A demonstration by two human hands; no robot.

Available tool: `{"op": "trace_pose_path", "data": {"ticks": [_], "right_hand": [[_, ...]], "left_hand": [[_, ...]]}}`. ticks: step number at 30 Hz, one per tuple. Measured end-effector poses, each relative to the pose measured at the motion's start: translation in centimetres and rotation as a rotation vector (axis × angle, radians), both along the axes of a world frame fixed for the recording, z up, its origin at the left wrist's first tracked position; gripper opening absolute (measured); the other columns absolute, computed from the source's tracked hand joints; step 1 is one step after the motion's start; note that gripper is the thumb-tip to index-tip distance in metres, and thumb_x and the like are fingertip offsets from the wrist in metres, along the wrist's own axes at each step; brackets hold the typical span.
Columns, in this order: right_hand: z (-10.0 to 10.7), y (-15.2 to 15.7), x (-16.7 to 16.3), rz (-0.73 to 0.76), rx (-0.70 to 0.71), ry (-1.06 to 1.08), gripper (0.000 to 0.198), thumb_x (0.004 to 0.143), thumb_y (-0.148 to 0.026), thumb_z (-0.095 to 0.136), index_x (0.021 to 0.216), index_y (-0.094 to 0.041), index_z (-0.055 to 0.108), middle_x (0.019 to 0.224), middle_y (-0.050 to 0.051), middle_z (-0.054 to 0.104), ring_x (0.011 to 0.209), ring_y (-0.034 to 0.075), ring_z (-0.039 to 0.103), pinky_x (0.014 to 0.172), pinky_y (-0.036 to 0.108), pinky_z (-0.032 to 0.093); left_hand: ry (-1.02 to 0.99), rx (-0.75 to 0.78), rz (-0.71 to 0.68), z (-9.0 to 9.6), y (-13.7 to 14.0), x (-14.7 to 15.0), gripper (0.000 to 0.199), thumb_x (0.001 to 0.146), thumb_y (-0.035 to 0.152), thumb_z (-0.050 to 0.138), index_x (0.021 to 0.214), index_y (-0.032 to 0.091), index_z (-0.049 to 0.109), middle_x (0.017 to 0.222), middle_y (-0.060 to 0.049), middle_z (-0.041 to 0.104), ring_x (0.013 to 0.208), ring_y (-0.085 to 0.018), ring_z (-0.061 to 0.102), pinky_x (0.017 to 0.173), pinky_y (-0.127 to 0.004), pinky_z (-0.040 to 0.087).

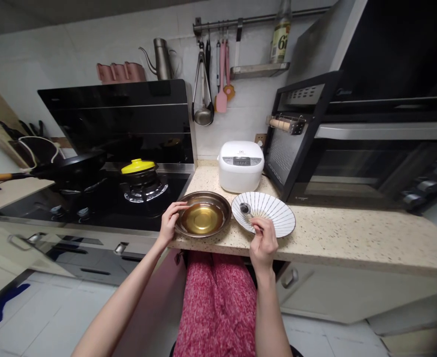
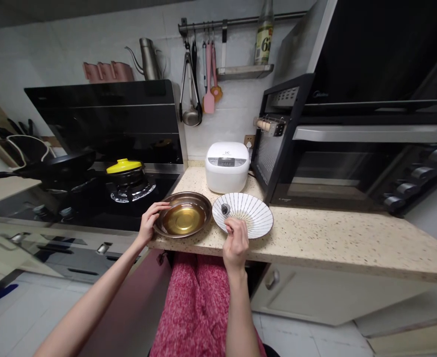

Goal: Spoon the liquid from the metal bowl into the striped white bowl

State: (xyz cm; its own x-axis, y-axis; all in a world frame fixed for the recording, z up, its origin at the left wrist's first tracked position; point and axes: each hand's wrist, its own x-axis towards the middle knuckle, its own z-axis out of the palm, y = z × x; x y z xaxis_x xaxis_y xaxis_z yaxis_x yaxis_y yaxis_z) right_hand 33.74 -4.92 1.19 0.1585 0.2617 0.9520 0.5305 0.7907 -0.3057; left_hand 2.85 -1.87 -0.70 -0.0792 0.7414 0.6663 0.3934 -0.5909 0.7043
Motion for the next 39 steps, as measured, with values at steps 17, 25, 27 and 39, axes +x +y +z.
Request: {"op": "trace_pose_path", "data": {"ticks": [17, 25, 27, 39], "right_hand": [[-0.9, -2.2, -5.3, 0.283, -0.220, 0.370, 0.017, 0.103, -0.020, 0.048, 0.097, -0.022, 0.063, 0.089, 0.002, 0.066, 0.078, 0.014, 0.065, 0.073, 0.029, 0.056], [-2.4, -1.2, -6.2, 0.284, -0.309, 0.220, 0.017, 0.103, -0.022, 0.049, 0.097, -0.023, 0.065, 0.090, 0.002, 0.067, 0.081, 0.015, 0.066, 0.074, 0.029, 0.054], [-2.6, -1.1, -6.3, 0.286, -0.320, 0.207, 0.018, 0.103, -0.023, 0.049, 0.096, -0.023, 0.065, 0.090, 0.002, 0.068, 0.081, 0.015, 0.066, 0.074, 0.029, 0.054], [-2.8, -1.0, -6.8, 0.292, -0.370, 0.223, 0.022, 0.104, -0.028, 0.049, 0.093, -0.021, 0.066, 0.087, 0.002, 0.068, 0.078, 0.015, 0.064, 0.072, 0.028, 0.053]], "left_hand": [[0.014, 0.007, -0.004, 0.1, -0.2, 0.1, 0.036, 0.089, 0.025, 0.047, 0.102, 0.019, 0.080, 0.119, -0.011, 0.072, 0.116, -0.030, 0.064, 0.106, -0.046, 0.048], [0.008, 0.003, 0.000, 0.2, -0.1, 0.2, 0.037, 0.089, 0.029, 0.047, 0.101, 0.019, 0.081, 0.118, -0.011, 0.072, 0.115, -0.030, 0.064, 0.106, -0.047, 0.048], [0.006, -0.004, 0.001, 0.2, -0.1, 0.2, 0.037, 0.089, 0.028, 0.047, 0.102, 0.019, 0.081, 0.119, -0.011, 0.072, 0.116, -0.030, 0.064, 0.107, -0.046, 0.047], [0.026, -0.004, 0.004, 0.2, -0.2, 0.2, 0.038, 0.088, 0.025, 0.046, 0.102, 0.019, 0.080, 0.120, -0.011, 0.072, 0.116, -0.030, 0.064, 0.106, -0.047, 0.048]]}}
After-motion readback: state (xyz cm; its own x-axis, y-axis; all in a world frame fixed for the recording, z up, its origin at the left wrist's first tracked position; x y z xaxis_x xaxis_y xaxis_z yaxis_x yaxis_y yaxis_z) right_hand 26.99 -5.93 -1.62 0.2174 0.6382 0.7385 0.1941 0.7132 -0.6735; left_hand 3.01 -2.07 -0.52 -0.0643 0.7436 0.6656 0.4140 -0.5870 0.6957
